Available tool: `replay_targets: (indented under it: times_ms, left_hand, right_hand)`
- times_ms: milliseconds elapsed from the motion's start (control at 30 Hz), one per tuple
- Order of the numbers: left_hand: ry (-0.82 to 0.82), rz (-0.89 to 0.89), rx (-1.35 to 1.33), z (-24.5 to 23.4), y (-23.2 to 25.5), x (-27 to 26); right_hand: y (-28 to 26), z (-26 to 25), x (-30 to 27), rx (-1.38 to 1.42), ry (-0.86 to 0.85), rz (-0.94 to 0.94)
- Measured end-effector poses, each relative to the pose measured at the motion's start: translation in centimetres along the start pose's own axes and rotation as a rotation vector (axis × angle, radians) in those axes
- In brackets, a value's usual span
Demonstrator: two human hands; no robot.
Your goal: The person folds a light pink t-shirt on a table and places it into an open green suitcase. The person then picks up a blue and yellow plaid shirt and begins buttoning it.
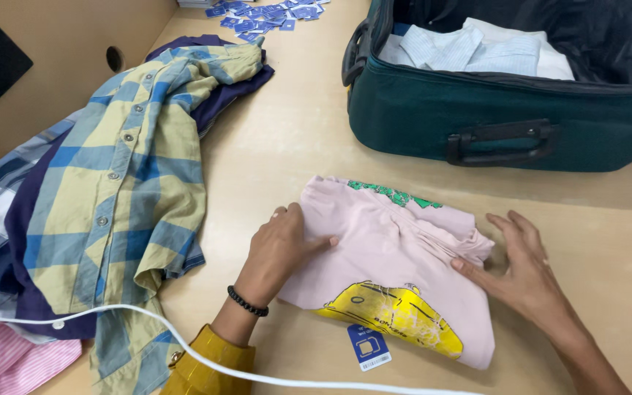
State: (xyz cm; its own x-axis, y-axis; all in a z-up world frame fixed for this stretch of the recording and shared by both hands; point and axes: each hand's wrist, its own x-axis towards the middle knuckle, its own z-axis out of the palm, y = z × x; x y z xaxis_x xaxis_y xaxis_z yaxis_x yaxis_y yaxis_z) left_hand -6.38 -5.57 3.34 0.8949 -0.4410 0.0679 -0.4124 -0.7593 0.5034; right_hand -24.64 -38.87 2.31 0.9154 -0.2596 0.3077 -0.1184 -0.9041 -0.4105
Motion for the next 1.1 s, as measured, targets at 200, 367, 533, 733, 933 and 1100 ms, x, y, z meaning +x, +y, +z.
replay_targets:
  times_ms: [200, 367, 533, 733, 933, 1100]
  left_hand:
    - [0.431, 0.207, -0.293, -0.3, 0.2, 0.9]
    - [0.108, -0.073, -0.549, -0.7, 1.1, 2.2]
    - [0.315, 0.066, -0.698, 0.2, 0.6, 2.9]
    - [0.232, -0.051, -0.661, 0.5, -1.0, 3.8]
    - [0.476, 0.168, -0.476, -1.8, 0.9, 2.2]
    - [0.365, 0.455, -0.295, -2.0, 4.4, -0.4]
  right_hand:
    - [-1.6, -0.9, 1.8, 0.002, -0.089, 0.315]
    - [-2.7, -3.6, 3.0, 0.481, -0.108, 0.245]
    - [-2.6, -2.1, 6.0, 0.273, 0.098, 0.046]
    - [-1.2, 2.9, 6.6, 0.474, 0.043, 0.263]
    - [-3.5, -0.4, 6.3, 0.573, 0.128, 0.091]
    - [-10.8, -3.5, 3.7, 0.383, 0.197, -0.039]
